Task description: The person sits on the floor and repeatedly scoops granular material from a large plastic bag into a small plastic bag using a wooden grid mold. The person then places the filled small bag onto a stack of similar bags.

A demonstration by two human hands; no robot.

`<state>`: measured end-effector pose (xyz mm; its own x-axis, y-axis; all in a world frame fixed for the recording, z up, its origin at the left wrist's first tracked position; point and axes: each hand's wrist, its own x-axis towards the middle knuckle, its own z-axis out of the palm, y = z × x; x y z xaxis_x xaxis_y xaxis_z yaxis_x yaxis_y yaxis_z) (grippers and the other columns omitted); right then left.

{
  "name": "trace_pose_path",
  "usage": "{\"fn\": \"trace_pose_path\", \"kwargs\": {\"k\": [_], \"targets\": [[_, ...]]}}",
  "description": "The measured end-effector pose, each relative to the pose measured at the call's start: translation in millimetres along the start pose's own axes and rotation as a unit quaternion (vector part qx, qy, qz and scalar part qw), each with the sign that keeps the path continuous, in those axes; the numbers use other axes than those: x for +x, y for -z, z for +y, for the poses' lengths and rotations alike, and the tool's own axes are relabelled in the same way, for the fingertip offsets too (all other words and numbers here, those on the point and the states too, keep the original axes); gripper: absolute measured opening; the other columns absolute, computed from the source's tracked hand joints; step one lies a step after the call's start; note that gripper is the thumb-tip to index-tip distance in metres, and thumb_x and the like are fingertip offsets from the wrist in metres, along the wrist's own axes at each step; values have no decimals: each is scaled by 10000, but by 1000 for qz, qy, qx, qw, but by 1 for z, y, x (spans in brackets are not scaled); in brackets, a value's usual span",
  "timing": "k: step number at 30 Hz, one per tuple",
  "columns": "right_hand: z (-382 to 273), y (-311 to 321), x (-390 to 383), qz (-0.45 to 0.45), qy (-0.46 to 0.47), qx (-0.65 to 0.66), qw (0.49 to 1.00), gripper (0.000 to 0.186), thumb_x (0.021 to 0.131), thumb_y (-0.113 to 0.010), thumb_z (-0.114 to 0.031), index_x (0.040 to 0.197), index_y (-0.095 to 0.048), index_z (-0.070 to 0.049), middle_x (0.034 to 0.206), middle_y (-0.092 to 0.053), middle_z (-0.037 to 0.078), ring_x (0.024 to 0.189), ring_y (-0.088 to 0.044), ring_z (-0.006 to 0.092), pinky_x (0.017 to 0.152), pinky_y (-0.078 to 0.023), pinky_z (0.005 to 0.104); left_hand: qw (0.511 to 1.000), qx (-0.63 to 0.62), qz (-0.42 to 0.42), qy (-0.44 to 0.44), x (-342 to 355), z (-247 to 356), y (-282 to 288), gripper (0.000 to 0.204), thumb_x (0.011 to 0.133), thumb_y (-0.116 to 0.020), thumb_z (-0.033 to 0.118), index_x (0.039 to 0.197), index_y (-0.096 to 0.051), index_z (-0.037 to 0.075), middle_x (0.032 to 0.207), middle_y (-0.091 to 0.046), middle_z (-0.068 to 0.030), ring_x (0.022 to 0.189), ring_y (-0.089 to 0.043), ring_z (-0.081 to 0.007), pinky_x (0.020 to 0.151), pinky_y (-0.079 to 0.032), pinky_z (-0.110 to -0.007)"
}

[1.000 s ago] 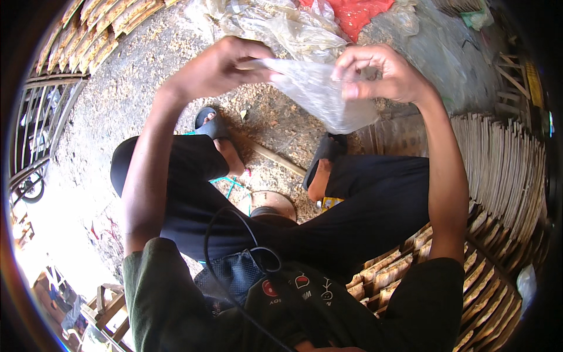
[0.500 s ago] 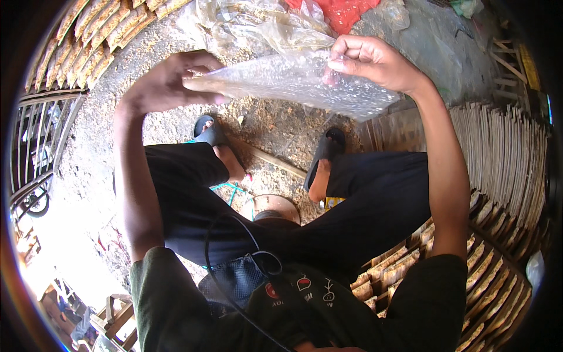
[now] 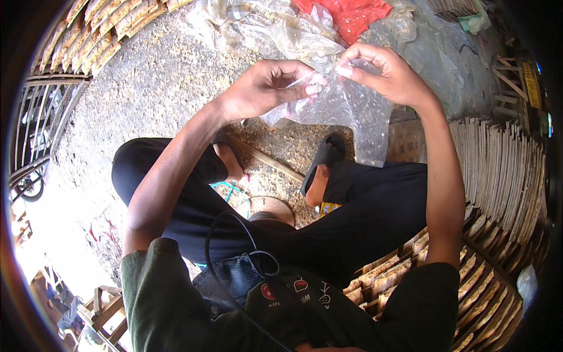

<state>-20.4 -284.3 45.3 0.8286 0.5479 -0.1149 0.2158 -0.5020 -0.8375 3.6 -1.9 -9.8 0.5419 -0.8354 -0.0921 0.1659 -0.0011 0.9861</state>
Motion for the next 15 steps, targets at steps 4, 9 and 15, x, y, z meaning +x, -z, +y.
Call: {"fn": "trace_pose_path", "kwargs": {"k": [4,9,15], "targets": [[-6,-20,2,131,29,-98,986,363,967,-682,-244,1239,-605,-15,1214,-657,103,1171,-615,221,1030,-460,351,997,-56,6,54,-1,-2,-2,251,1014,-630,178,1233,-652,58,1025,-719,-21,869,-637,-48,684,-534,-230],[-31,-50,12,156,132,-350,914,556,994,-582,-446,1439,-524,-117,1491,-467,147,1351,-495,288,1113,-386,532,979,-184,55,72,-6,-9,4,327,1028,-597,150,1337,-607,44,1115,-731,-51,858,-665,-55,614,-532,-207],[3,-56,-4,143,-66,-434,887,642,1021,-314,-644,1541,-406,-279,1660,-176,158,1507,-247,369,1200,-212,636,972,-219,72,48,-10,0,-4,417,1023,-589,132,1415,-519,10,1319,-647,-127,1150,-649,-172,842,-547,-258]]}}
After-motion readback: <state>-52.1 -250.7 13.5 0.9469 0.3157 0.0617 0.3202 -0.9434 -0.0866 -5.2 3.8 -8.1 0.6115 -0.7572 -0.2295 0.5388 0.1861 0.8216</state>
